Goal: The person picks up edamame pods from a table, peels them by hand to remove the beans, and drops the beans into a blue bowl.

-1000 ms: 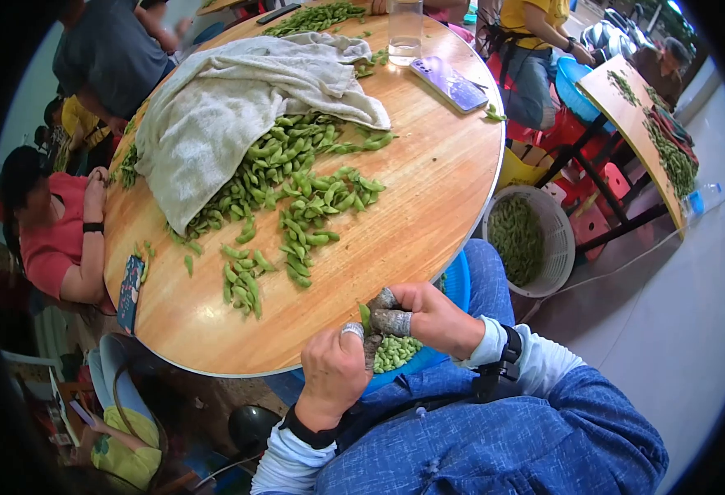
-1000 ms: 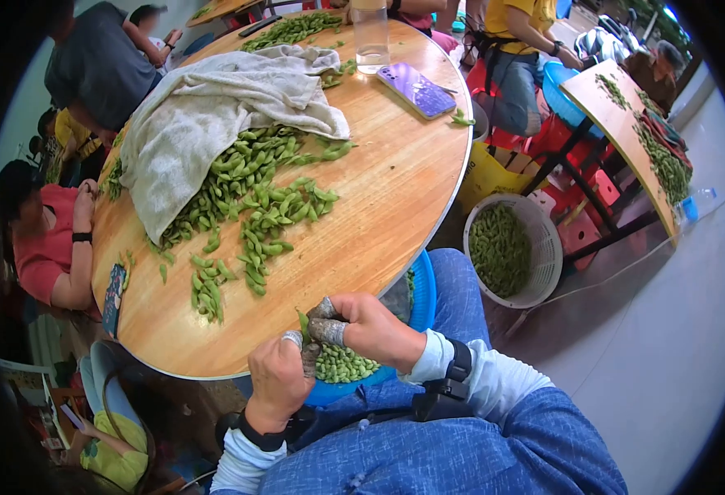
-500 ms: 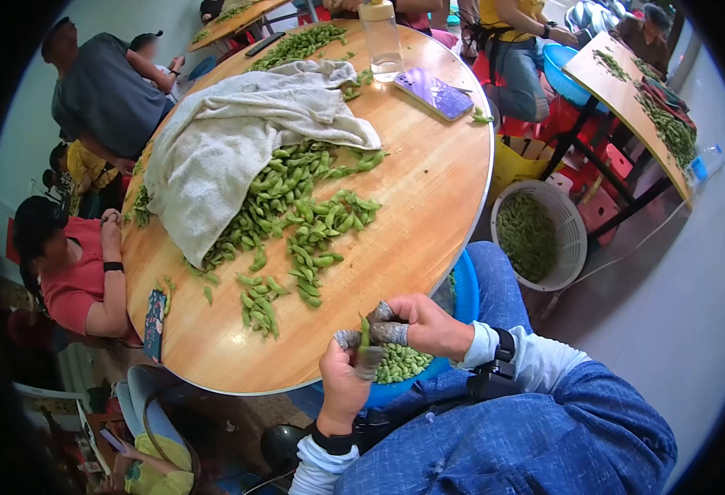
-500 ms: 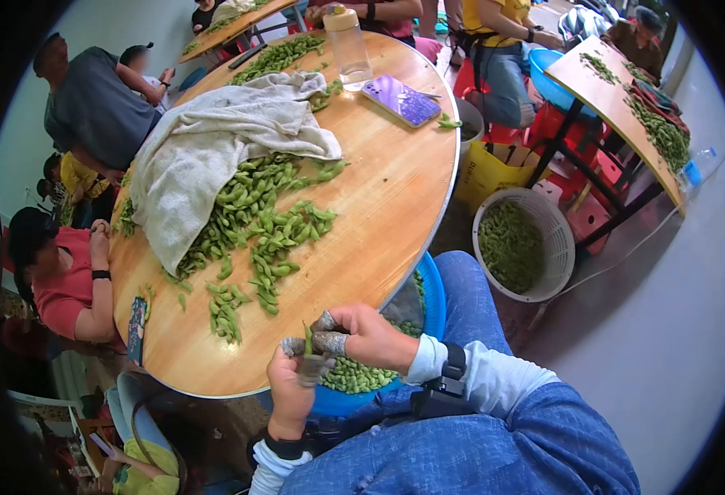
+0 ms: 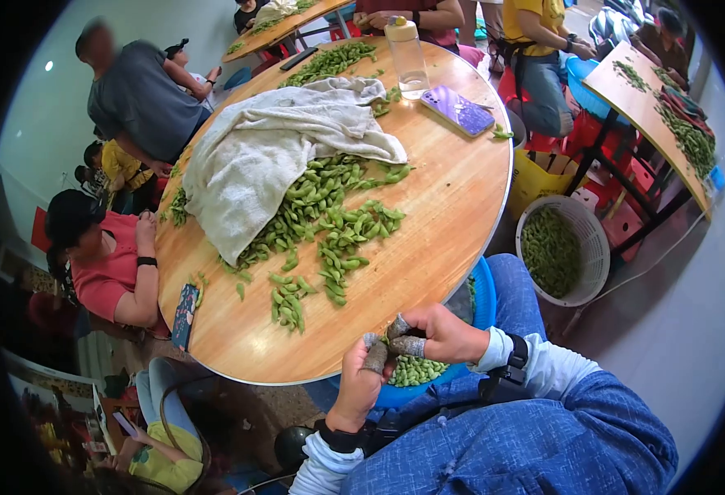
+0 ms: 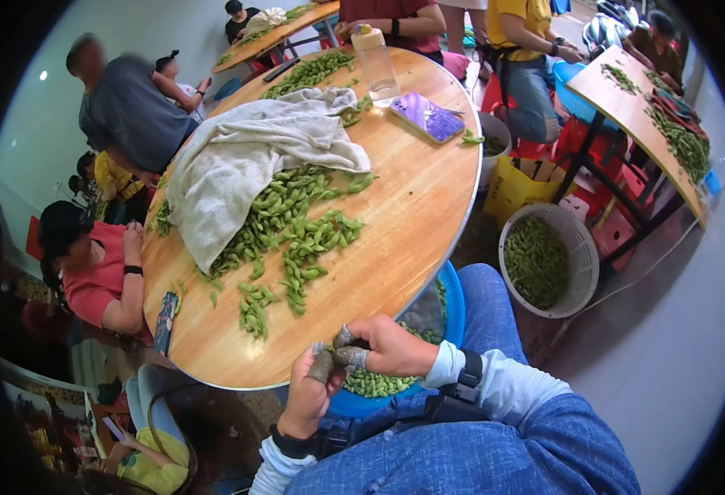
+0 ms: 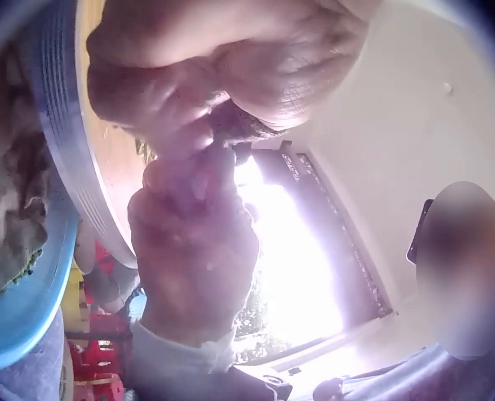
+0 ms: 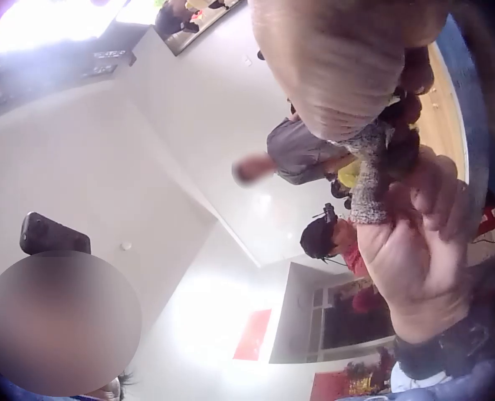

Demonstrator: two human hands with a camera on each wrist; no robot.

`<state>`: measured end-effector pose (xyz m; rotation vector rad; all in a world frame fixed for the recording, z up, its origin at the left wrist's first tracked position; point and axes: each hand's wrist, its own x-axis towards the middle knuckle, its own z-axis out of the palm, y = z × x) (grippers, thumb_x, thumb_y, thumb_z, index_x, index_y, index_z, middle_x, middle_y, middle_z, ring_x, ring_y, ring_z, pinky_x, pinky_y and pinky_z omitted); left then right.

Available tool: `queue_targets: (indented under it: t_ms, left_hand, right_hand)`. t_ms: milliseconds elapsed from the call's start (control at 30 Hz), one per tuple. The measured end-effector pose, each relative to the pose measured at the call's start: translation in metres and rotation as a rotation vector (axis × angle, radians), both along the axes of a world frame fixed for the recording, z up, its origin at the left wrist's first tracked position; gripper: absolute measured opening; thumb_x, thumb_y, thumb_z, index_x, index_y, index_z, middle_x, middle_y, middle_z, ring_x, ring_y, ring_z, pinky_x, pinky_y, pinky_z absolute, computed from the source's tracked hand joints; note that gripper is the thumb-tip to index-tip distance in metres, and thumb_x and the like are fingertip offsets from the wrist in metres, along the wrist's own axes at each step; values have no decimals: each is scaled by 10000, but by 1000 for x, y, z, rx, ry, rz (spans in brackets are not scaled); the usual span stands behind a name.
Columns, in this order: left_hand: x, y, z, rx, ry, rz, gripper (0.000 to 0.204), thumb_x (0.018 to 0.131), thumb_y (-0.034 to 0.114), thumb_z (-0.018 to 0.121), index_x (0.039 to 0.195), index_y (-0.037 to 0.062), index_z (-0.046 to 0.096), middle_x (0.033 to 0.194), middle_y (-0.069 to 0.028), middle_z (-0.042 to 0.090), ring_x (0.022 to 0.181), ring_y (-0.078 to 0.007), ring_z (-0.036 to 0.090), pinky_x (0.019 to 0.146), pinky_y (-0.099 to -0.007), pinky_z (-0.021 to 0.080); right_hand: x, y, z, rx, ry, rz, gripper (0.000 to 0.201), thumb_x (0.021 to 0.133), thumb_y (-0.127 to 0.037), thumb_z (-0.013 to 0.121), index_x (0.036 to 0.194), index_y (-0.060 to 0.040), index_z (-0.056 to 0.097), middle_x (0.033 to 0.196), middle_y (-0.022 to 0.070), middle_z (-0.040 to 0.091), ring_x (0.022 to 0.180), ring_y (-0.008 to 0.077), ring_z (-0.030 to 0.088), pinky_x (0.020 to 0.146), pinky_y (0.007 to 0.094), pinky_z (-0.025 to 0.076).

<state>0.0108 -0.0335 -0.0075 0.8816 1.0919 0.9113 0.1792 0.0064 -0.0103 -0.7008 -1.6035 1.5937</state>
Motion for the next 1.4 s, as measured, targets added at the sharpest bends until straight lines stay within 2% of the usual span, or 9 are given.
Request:
queue_targets:
  t_ms: [233, 367, 433, 633, 733, 867, 1000, 1233, 1400]
  left_hand:
    - [16, -2, 5, -58, -71, 138, 241, 744, -26, 360, 917, 53, 509, 682, 14, 488, 505, -42, 381, 439, -178, 289]
    - [3, -4, -40, 245, 306, -127, 344, 725, -54, 438, 1063, 2, 476, 894, -43, 522, 803, -134, 517, 683, -244, 427]
    - [12, -10, -1, 402, 527, -248, 385, 738, 12, 521, 1117, -6, 452, 948, -116, 554, 864, -199, 545, 745, -268, 435]
    - [-38, 10, 37, 623, 877, -128, 251, 778, 93, 579, 1015, 13, 559, 914, -163, 593, 805, -260, 587, 691, -310, 466]
    - [-81, 67, 36, 795, 1010, 151, 172, 798, 67, 548, 958, 14, 579, 819, -155, 591, 689, -249, 578, 612, -328, 458]
    - [-114, 127, 32, 511, 1394, 24, 273, 776, 250, 599, 904, 10, 580, 688, -148, 582, 646, -281, 570, 580, -360, 436]
    - [-118, 152, 14, 442, 1593, -49, 381, 720, 383, 632, 840, 27, 575, 661, -152, 582, 678, -311, 574, 579, -390, 422]
    - [-123, 157, 0, 473, 1491, 151, 369, 679, 65, 627, 1012, 52, 468, 635, -66, 504, 604, -241, 535, 570, -363, 425]
    - [-103, 110, 25, 475, 583, 241, 591, 726, -68, 573, 1233, 34, 285, 743, -26, 491, 640, -85, 484, 560, -209, 418]
  right_hand:
    - [-1, -5, -7, 257, -208, -80, 114, 761, -77, 598, 839, 4, 581, 766, 153, 593, 703, 251, 578, 642, 315, 452]
    - [10, -8, -9, 273, -205, -182, 108, 725, -43, 584, 823, 3, 578, 715, 154, 582, 658, 255, 574, 613, 323, 453]
    - [33, -7, -3, 307, -256, -303, 85, 726, -45, 577, 802, -6, 585, 698, 154, 579, 642, 240, 577, 595, 310, 455]
    - [163, -1, -39, -447, 191, -1015, 98, 822, -83, 501, 872, -51, 580, 729, -5, 556, 618, 52, 508, 484, 176, 366]
    - [196, -13, -60, -530, 336, -1057, 108, 823, -77, 497, 906, -49, 560, 755, 7, 563, 660, 76, 527, 517, 191, 391]
    - [164, -14, -55, -549, 276, -1095, 108, 817, -91, 509, 892, -40, 566, 743, 11, 557, 643, 80, 516, 518, 198, 387]
    - [128, -5, -40, -405, 165, -809, 125, 812, -145, 540, 847, -30, 576, 693, -1, 536, 590, 56, 465, 510, 187, 360]
    - [61, 14, 4, -347, 217, -207, 318, 830, -121, 561, 1098, 43, 507, 883, 1, 558, 789, 70, 506, 694, 211, 417]
    - [25, 24, 13, -334, 225, -122, 371, 819, -75, 571, 1152, 47, 466, 950, 23, 566, 885, 97, 521, 786, 240, 424]
